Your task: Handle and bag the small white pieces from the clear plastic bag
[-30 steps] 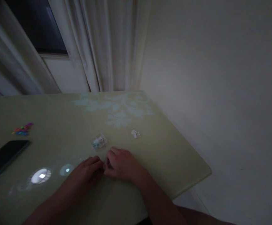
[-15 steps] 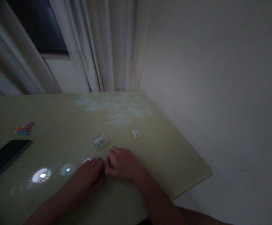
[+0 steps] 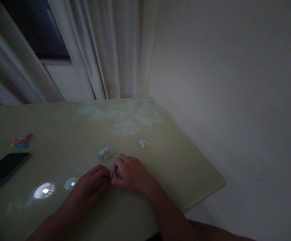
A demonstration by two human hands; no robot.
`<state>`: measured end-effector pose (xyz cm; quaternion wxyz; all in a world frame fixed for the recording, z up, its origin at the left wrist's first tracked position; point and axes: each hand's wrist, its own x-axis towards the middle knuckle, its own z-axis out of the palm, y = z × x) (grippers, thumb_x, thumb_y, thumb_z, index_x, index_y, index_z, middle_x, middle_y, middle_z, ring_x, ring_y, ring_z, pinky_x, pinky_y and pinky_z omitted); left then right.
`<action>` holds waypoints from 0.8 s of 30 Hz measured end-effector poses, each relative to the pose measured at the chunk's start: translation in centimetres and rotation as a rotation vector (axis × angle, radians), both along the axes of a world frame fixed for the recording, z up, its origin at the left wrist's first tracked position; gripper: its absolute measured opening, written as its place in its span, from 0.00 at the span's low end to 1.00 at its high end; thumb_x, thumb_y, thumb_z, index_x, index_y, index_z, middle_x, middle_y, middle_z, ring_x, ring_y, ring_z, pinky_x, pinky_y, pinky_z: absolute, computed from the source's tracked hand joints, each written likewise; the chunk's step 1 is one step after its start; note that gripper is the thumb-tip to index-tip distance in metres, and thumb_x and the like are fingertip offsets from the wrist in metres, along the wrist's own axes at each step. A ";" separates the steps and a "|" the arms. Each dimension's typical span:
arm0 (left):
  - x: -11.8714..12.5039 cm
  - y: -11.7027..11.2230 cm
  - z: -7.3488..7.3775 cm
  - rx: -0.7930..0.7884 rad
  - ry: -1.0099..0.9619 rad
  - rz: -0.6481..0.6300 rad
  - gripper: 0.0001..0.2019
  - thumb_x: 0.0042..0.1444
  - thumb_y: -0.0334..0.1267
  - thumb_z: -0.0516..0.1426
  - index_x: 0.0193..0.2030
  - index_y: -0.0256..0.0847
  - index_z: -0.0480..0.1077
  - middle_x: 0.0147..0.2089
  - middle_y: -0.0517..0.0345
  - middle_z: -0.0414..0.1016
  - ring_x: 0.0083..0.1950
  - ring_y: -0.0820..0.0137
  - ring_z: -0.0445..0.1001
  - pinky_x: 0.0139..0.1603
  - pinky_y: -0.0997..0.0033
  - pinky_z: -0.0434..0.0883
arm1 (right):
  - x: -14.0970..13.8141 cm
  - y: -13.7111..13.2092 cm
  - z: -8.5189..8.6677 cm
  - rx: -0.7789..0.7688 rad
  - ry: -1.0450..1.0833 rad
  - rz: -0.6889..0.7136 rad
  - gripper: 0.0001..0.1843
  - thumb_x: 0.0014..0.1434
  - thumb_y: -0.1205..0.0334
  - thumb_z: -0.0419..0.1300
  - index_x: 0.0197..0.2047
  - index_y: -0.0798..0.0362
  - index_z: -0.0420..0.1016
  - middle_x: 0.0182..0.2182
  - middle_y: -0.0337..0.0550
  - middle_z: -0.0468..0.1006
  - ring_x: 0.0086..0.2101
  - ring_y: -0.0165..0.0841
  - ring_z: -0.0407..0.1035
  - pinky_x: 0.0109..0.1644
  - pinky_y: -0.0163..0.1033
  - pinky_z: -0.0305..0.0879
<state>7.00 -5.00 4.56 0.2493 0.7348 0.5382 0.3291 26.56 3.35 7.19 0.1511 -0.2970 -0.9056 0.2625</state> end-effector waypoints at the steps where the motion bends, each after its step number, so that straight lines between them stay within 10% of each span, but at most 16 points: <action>1: -0.1 0.0 0.0 0.023 -0.014 0.004 0.09 0.69 0.34 0.53 0.42 0.45 0.75 0.42 0.55 0.79 0.42 0.67 0.78 0.42 0.70 0.75 | 0.0 0.0 -0.1 0.005 0.006 0.002 0.04 0.62 0.66 0.62 0.39 0.52 0.70 0.38 0.38 0.73 0.38 0.33 0.68 0.43 0.37 0.60; 24: -0.7 0.0 0.1 0.369 -0.171 0.049 0.11 0.68 0.30 0.59 0.49 0.48 0.80 0.42 0.57 0.84 0.41 0.70 0.84 0.41 0.76 0.79 | -0.1 -0.2 -0.3 -0.189 0.279 0.025 0.07 0.57 0.70 0.60 0.40 0.51 0.68 0.35 0.36 0.69 0.33 0.29 0.63 0.37 0.33 0.58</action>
